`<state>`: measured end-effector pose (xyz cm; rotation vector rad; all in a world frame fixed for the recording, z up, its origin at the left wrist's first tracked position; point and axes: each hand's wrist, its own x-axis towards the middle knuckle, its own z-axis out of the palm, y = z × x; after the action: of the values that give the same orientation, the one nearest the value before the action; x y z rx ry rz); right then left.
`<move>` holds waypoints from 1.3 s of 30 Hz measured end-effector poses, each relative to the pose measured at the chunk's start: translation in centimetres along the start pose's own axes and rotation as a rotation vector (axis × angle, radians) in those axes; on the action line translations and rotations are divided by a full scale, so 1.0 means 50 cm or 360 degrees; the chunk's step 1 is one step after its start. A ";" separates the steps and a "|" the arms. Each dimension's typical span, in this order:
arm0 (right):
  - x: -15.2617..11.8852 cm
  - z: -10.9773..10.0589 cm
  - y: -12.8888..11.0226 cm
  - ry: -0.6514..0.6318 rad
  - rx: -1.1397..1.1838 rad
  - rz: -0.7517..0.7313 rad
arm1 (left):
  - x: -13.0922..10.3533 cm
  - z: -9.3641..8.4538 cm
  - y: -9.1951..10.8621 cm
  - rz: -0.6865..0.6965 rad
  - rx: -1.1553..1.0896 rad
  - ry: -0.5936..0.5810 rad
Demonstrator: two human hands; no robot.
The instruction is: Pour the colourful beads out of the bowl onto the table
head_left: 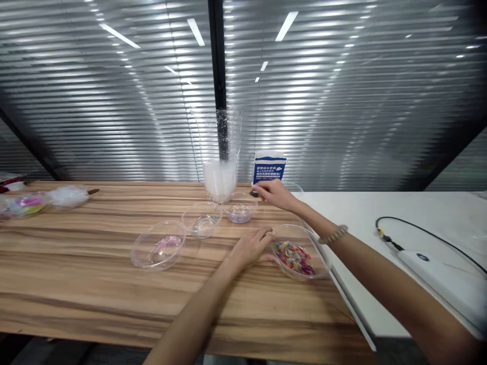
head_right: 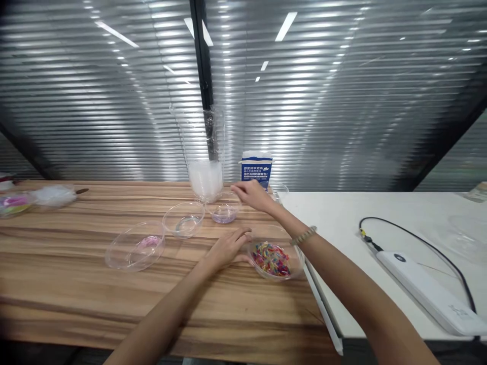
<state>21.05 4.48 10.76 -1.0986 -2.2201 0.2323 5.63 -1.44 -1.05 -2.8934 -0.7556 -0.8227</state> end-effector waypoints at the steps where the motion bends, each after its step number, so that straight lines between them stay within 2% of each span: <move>1: -0.030 -0.011 0.015 0.0105 0.0034 0.0056 | 0.000 0.000 -0.001 0.0006 -0.0001 0.0008; 3: -0.093 -0.021 0.045 0.0351 0.0104 0.0170 | 0.000 0.000 -0.005 0.0017 0.0001 0.0000; 5: -0.149 -0.020 0.075 0.0513 0.0131 0.0263 | -0.001 -0.002 -0.010 0.0012 0.0015 -0.0020; 8: -0.208 -0.003 0.112 0.0647 0.0216 0.0379 | -0.004 -0.008 -0.022 -0.0014 0.0057 -0.0010; 12: -0.246 0.034 0.143 0.0760 0.0275 0.0523 | -0.008 -0.020 -0.045 -0.0023 0.0093 0.0015; 16: -0.259 0.068 0.160 0.0576 0.0318 0.0499 | -0.016 -0.029 -0.071 -0.0057 0.0043 0.0038; 19: -0.262 0.081 0.168 0.0461 0.0541 0.0561 | -0.023 -0.033 -0.083 -0.0149 -0.0066 0.0059; 22: -0.263 0.078 0.173 0.0375 0.0872 0.0717 | -0.026 -0.033 -0.081 -0.0227 -0.0247 0.0017; 25: -0.264 0.064 0.173 0.0131 0.1162 0.0900 | -0.024 -0.028 -0.068 -0.0293 -0.0350 -0.0017; 28: -0.265 0.052 0.168 -0.0009 0.1304 0.0926 | -0.020 -0.021 -0.058 -0.0347 -0.0374 0.0022; 30: -0.265 0.050 0.163 0.0064 0.1336 0.0881 | -0.019 -0.018 -0.056 -0.0346 -0.0346 0.0093; 34: -0.261 0.063 0.154 0.0371 0.1278 0.0753 | -0.019 -0.015 -0.061 -0.0303 -0.0217 0.0239; 39: -0.258 0.081 0.149 0.0567 0.1138 0.0559 | -0.021 -0.024 -0.068 -0.0248 -0.0151 0.0189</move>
<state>29.14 -0.15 -1.55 -1.0032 -1.4312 0.8352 2.69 0.87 -0.84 -2.8628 -0.9644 -1.0632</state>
